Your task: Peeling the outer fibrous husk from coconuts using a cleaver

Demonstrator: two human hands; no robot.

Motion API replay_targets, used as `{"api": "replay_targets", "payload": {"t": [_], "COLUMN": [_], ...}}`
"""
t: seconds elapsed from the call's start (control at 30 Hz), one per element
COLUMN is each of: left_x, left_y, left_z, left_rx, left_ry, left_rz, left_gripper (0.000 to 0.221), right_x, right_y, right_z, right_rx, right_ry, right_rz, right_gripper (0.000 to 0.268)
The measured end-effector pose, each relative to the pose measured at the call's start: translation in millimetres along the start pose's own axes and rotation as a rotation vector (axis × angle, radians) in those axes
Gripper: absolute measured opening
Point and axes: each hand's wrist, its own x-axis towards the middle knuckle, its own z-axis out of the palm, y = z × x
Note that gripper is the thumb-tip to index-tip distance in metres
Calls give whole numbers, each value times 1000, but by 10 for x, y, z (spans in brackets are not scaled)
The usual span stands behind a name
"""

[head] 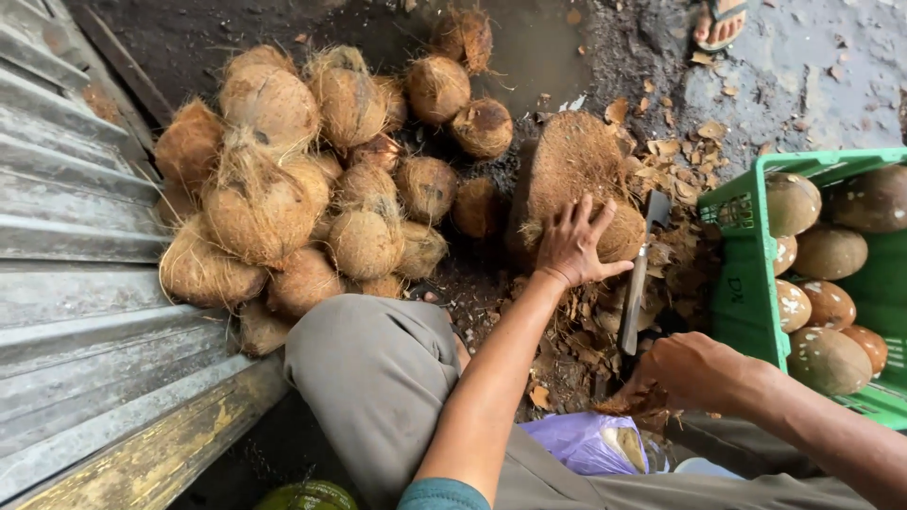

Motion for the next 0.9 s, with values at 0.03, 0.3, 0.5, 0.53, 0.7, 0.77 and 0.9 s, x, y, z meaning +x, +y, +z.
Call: {"api": "replay_targets", "payload": {"t": [0.03,0.3,0.5,0.53,0.7,0.77,0.9], "left_x": [-4,22,0,-10,-68,-55,-46], "left_y": [-4,11,38,48,77,104,201], "left_z": [15,157,59,75,-267,-538,-537], "left_rx": [-3,-6,-4,-2,18,-60,-77], "left_ry": [-5,15,2,8,-137,-113,-116], "left_rz": [-14,7,16,15,38,13,-27], "left_gripper": [118,120,117,117,84,93,106], "right_x": [79,203,262,280,250,169,90], "right_y": [20,-150,-231,-246,-577,-681,-863], "right_z": [48,125,44,-71,-2077,-2148,-2322], "right_rx": [-4,124,-14,-20,-296,-248,-91], "right_ry": [-11,-99,-201,-198,-117,72,788], "right_rz": [-9,-61,-203,-202,-193,-232,-410], "right_gripper": [33,31,21,21,13,11,10]}}
